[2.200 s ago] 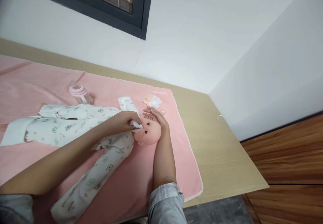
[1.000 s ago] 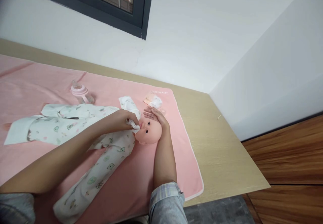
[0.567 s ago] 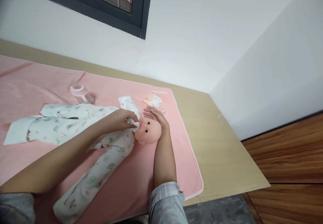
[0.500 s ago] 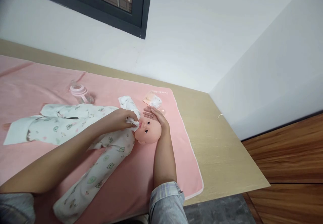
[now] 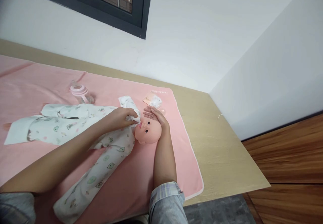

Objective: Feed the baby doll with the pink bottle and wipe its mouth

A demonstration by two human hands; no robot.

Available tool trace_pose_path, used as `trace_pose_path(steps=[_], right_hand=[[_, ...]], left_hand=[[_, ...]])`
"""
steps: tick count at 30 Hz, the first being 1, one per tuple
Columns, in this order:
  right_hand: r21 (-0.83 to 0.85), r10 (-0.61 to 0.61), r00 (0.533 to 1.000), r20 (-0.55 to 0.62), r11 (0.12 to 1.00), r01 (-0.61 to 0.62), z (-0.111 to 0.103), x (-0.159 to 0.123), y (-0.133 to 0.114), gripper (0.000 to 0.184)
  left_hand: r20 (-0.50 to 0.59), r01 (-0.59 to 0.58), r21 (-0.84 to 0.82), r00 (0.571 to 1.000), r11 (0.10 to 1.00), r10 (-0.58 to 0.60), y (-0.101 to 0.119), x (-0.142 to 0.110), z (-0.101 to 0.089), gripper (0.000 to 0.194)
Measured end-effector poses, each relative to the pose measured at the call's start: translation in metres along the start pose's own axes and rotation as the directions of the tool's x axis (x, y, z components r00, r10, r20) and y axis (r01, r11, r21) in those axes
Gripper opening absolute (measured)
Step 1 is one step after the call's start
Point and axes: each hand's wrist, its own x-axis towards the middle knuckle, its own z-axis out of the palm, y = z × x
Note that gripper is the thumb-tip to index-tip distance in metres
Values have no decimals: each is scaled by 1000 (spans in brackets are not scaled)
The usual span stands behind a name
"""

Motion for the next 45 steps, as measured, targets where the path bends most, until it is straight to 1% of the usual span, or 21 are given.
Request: trace_pose_path(steps=[5,11,16,18,22,25,28,32,36,41,45], right_hand=[[3,-27,999,36,1000,27,1,-2,-1,42],[-14,7,1000,20,1000,-6,2,-1,-3,39],[-26,-1,1000,25,1000,1,3,-3,-4,41],[-24,-10,999,35,1000,11,3,-3,-4,40],[3,-41,998,46,999,41,4,-5,-4,37],[12,-24,999,28,1000,24,9,-8,-5,39],[21,-17,1000,18,1000,17,11,-10,-7,41],[27,-20,999,27,999,19,8,-7,-4,40],[12,-17,999,38,1000,16,4,-4,-2,42],[3,-7,1000,16,1000,7,10,-9,-8,42],[-8,-4,1000,18,1000,5,14,-11,-11,44]], left_hand=[[-40,-4,-18,999,1000,4,2,1,6,24],[-111,-20,-52,994,998,14,8,1,6,28],[-126,-31,-37,992,999,26,9,2,4,27],[-112,-41,-71,993,997,33,11,1,2,24],[-47,-47,-174,998,984,40,16,-3,0,16],[18,-83,-152,996,985,86,20,-6,1,10],[52,-107,-101,992,989,112,21,-7,3,15],[6,-79,-103,997,992,80,18,-6,7,10],[-39,-43,-111,998,993,39,13,-4,11,15],[-59,-44,-127,998,991,36,13,-3,12,17],[-96,-60,-92,994,994,51,12,-1,14,22]])
